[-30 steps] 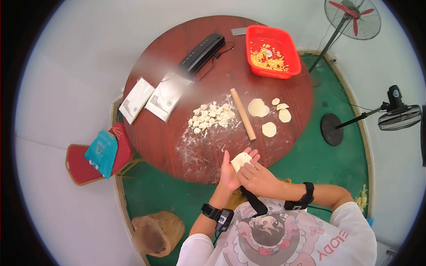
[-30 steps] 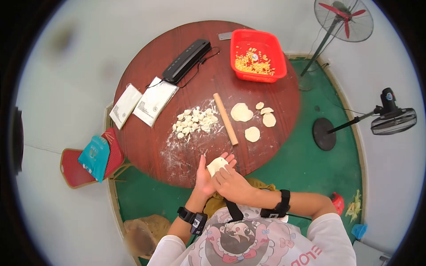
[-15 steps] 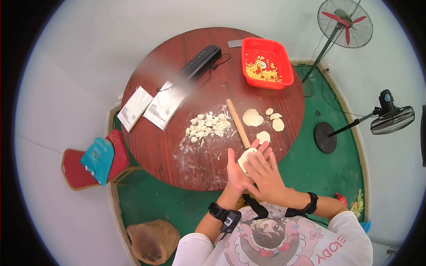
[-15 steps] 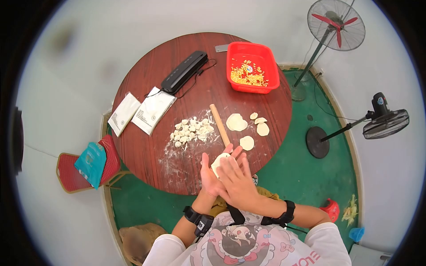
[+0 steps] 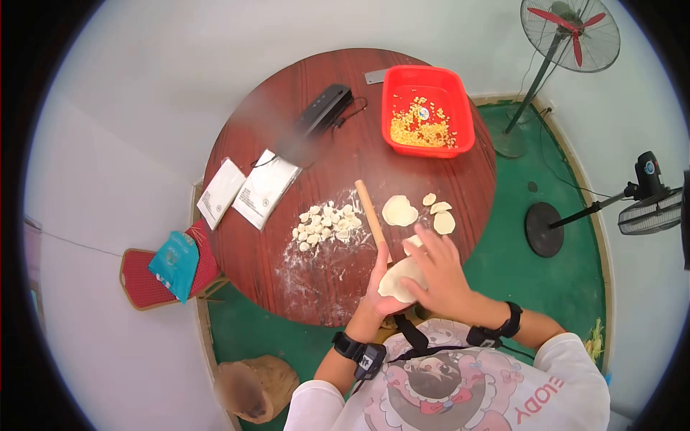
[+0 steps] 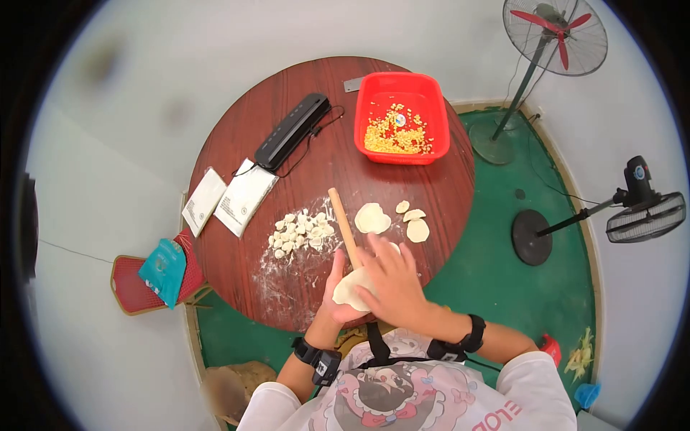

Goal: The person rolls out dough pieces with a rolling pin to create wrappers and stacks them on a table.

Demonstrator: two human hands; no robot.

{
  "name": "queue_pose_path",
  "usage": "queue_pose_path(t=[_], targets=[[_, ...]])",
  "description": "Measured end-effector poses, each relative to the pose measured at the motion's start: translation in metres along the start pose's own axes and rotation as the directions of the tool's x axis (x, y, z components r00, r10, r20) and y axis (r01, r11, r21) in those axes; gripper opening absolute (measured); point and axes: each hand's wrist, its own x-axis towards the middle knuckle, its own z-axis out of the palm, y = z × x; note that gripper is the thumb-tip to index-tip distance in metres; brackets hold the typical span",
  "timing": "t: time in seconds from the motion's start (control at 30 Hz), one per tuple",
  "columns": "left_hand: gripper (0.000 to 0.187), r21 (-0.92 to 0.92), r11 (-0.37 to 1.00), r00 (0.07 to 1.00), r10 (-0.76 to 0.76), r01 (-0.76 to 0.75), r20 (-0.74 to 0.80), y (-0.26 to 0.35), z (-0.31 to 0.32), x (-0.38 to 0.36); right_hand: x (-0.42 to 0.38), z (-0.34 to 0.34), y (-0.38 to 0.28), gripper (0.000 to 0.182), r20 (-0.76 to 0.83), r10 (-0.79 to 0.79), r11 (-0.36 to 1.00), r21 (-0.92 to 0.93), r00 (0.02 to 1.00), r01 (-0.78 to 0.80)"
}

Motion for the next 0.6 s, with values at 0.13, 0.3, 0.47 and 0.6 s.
queue_pose_path(t=[0.13, 0.3, 0.47, 0.6], targets=[[0.077, 0.169, 0.982, 0.990, -0.067, 0.088, -0.125, -0.003, -0.003, 0.035, 0.009, 0.002, 0.065, 0.029, 0.256, -0.081, 0.972, 0.234, 0.963, 0.020], [0.074, 0.234, 0.972, 0.976, 0.030, 0.022, -0.217, 0.001, -0.013, 0.055, 0.030, -0.009, 0.092, 0.022, 0.500, 0.000, 0.825, 0.489, 0.866, -0.283], [0.065, 0.484, 0.869, 0.900, 0.289, -0.103, -0.326, 0.003, -0.010, 0.050, 0.027, 0.008, 0.112, 0.017, 0.483, 0.103, 0.692, 0.594, 0.870, -0.412], [0.041, 0.865, 0.485, 0.655, 0.612, 0.132, -0.443, 0.003, -0.019, 0.043, 0.018, 0.028, 0.124, 0.015, 0.543, 0.148, 0.556, 0.646, 0.827, -0.523]])
